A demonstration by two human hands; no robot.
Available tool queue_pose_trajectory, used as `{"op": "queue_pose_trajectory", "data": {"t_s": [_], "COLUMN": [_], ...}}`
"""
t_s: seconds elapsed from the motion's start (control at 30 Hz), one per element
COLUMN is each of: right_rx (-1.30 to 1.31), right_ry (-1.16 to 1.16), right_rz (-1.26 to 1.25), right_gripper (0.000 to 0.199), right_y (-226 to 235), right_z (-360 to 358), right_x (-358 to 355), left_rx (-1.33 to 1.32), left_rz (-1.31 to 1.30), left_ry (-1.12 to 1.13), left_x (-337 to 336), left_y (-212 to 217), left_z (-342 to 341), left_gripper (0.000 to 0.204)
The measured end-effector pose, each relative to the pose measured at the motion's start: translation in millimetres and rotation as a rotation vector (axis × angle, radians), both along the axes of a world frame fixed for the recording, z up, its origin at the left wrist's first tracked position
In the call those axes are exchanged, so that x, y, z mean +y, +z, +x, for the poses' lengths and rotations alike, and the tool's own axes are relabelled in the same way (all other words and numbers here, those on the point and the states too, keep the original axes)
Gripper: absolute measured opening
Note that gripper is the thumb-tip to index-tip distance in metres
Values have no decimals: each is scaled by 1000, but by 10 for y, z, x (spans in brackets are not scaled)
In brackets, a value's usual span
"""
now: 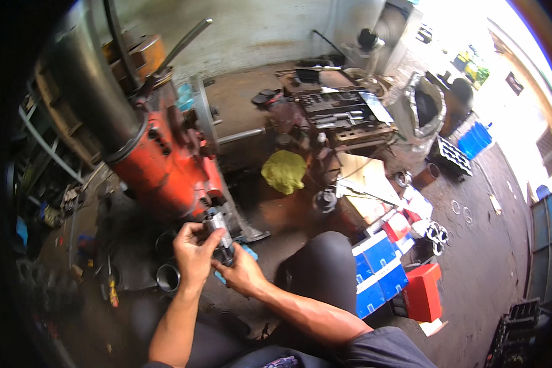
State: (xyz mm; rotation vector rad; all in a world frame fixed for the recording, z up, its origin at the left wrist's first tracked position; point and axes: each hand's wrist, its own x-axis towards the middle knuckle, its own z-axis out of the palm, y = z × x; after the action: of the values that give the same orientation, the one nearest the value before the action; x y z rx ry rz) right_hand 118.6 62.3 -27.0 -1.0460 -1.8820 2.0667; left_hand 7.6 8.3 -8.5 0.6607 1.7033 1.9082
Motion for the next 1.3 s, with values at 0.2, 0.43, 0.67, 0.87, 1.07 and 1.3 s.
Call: {"op": "queue_pose_trajectory", "data": {"t_s": [0.2,0.43,0.67,0.87,1.07,1.3], "right_rx": [231,340,437,-72,-495,-791], "right_ry": [179,528,257,-703,-684,-553], "right_rz": [-243,-436,708,928,1024,1175], "right_gripper": [26,35,38,28,30,20], "right_y": [216,602,931,743,215,-113], "right_z": [79,301,777,900,764,448], "right_x": [134,232,1003,3197,4499,4901], "left_rx": [-72,-356,-855,-679,-628,-731], "left_rz": [107,272,965,1123,947,955], "left_ry": [-88,-511,-231,-225,163,113], "left_x": [-65,-141,-500,-1050,-1094,-852], "left_y": [202,501,522,480,494,553], "left_z": [41,174,255,-480,-664,-589], "left_gripper": [25,74,62,61,59,61]}}
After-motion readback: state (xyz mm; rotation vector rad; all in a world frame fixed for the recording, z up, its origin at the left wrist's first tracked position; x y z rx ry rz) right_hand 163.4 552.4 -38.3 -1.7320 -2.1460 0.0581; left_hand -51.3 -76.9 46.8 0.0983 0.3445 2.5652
